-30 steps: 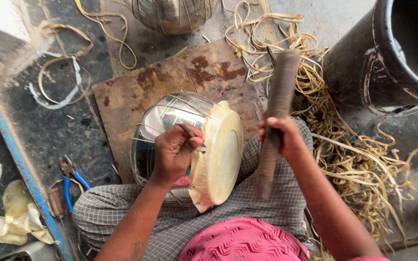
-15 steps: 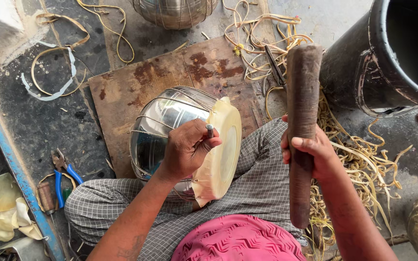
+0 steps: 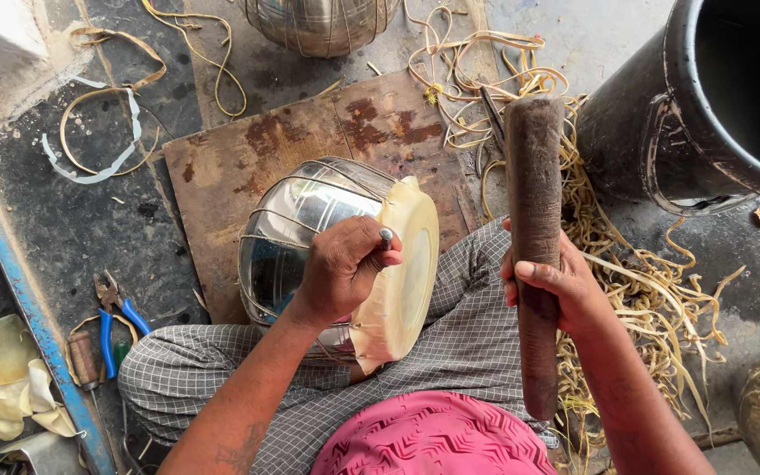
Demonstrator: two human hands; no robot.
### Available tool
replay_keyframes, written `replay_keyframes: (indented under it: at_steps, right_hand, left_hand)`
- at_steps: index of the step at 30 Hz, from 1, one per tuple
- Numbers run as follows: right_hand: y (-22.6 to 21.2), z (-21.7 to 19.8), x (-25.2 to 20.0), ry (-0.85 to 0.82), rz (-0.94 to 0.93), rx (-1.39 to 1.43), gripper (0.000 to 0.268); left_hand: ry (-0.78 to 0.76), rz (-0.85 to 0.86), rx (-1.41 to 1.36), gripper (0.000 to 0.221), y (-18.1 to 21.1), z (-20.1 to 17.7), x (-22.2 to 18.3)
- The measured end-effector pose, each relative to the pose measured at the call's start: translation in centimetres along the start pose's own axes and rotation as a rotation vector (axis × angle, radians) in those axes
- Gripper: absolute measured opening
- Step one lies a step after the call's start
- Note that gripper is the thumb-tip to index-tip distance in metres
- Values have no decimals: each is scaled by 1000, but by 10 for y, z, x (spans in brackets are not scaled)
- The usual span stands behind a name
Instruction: The person is repairing a drum by hand and using a mallet to hammer a metal tool into the side of the instrument. The person handles drum heads and uses pliers to adjust the tension of the straps while sitting on the floor.
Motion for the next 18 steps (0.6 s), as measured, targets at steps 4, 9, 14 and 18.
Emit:
replay_keyframes:
  at_steps: [4, 9, 14, 18]
  right_hand:
    - [1, 2, -1, 3, 4, 0, 81]
    - [0, 3, -3, 2, -5, -20, 81]
    - [1, 3, -2, 2, -3, -31, 82]
    - [4, 4, -2, 4, 11, -27, 82]
  left_hand:
    - [3, 7, -7, 13, 0, 0, 1]
    - [11, 4, -6, 12, 1, -1, -1]
    - [21, 43, 7, 9, 2, -1, -2]
    - [63, 47, 72, 19, 3, -1, -5]
Point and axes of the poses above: each hand's wrist, its own x-axis towards the middle knuckle, its own z-axis out of the palm, y = z × x, the point moved 4 cm from there along x, towards the middle knuckle, and after that the axes turned 15 degrees about y, right-handed, at the moved point
